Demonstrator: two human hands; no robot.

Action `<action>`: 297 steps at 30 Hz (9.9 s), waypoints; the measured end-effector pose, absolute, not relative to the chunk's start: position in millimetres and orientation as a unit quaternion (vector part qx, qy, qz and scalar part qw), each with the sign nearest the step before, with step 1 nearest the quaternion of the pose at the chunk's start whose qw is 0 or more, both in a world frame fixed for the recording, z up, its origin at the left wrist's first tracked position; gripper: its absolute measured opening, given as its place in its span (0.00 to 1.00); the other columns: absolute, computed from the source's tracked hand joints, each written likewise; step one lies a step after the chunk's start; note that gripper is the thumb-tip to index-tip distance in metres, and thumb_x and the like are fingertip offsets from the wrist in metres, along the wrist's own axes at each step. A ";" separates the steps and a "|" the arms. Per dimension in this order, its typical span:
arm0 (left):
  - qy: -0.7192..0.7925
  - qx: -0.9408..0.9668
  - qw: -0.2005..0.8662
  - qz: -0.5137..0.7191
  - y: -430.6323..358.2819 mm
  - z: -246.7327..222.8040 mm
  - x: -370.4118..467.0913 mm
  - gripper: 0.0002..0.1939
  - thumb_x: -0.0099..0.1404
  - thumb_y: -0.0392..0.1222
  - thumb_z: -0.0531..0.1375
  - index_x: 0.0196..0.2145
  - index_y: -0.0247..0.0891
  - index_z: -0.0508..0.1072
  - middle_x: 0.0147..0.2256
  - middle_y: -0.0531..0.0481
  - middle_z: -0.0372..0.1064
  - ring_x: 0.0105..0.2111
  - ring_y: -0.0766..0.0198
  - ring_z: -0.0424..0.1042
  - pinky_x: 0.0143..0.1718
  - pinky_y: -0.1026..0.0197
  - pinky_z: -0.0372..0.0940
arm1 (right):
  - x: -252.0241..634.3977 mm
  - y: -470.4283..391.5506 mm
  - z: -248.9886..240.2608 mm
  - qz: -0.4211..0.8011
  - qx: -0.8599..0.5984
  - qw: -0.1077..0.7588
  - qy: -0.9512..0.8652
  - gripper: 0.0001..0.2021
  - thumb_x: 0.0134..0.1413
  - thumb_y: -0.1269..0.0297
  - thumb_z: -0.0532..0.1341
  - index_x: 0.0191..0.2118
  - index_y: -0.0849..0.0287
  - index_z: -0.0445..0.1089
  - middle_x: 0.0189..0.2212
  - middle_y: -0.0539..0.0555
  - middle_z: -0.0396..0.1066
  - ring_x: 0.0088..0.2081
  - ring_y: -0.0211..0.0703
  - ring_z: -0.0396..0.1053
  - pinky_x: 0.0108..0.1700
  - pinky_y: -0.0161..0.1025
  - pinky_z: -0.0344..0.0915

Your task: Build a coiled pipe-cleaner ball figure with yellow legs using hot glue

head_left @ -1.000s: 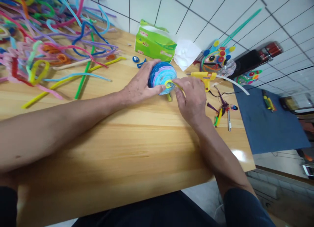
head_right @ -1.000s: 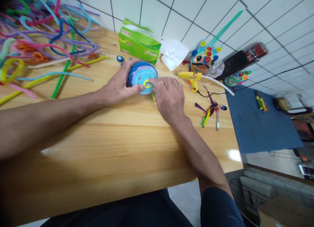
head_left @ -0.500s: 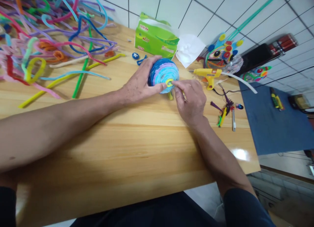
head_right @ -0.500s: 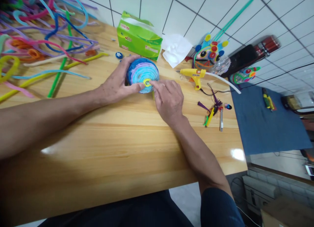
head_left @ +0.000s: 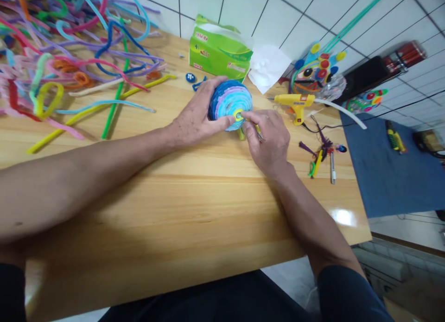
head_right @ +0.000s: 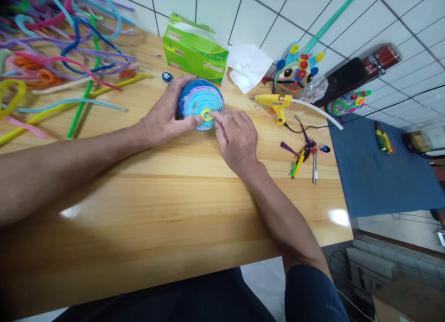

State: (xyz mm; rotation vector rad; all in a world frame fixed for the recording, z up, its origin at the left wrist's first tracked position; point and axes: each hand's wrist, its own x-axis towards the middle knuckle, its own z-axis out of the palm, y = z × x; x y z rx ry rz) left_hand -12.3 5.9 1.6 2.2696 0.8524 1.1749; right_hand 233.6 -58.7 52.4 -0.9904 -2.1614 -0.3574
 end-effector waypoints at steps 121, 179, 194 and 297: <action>0.292 0.838 0.160 0.432 7.6 0.3 -10.4 0.47 0.78 0.73 0.61 0.76 0.35 0.52 0.71 0.30 0.61 0.73 0.39 0.65 0.74 0.32 0.64 | 228.5 -56.2 30.9 -0.072 -0.438 0.391 -0.806 0.06 0.79 0.58 0.61 0.53 0.50 0.74 0.44 0.52 0.82 0.48 0.48 0.80 0.55 0.49 0.76; 0.281 0.825 0.188 0.453 4.1 3.3 -12.9 0.44 0.72 0.62 0.71 0.74 0.48 0.55 0.70 0.35 0.64 0.71 0.39 0.69 0.72 0.31 0.69 | 225.4 -59.6 29.2 -0.079 -0.444 0.398 -0.799 0.06 0.78 0.58 0.61 0.51 0.51 0.74 0.42 0.52 0.83 0.45 0.48 0.80 0.53 0.49 0.77; 0.297 0.820 0.180 0.455 4.0 5.4 -9.3 0.43 0.73 0.61 0.70 0.73 0.42 0.57 0.69 0.34 0.66 0.69 0.40 0.70 0.72 0.36 0.69 | 226.6 -61.4 29.1 -0.062 -0.444 0.411 -0.794 0.11 0.82 0.54 0.57 0.51 0.51 0.74 0.43 0.53 0.81 0.46 0.48 0.80 0.53 0.49 0.78; 0.325 0.849 0.158 0.385 -8.9 25.6 -21.8 0.40 0.76 0.67 0.64 0.76 0.63 0.51 0.72 0.46 0.62 0.74 0.37 0.65 0.73 0.23 0.63 | 222.7 -60.9 25.0 -0.035 -0.418 0.422 -0.804 0.10 0.76 0.61 0.63 0.57 0.48 0.77 0.51 0.56 0.82 0.55 0.55 0.79 0.59 0.55 0.80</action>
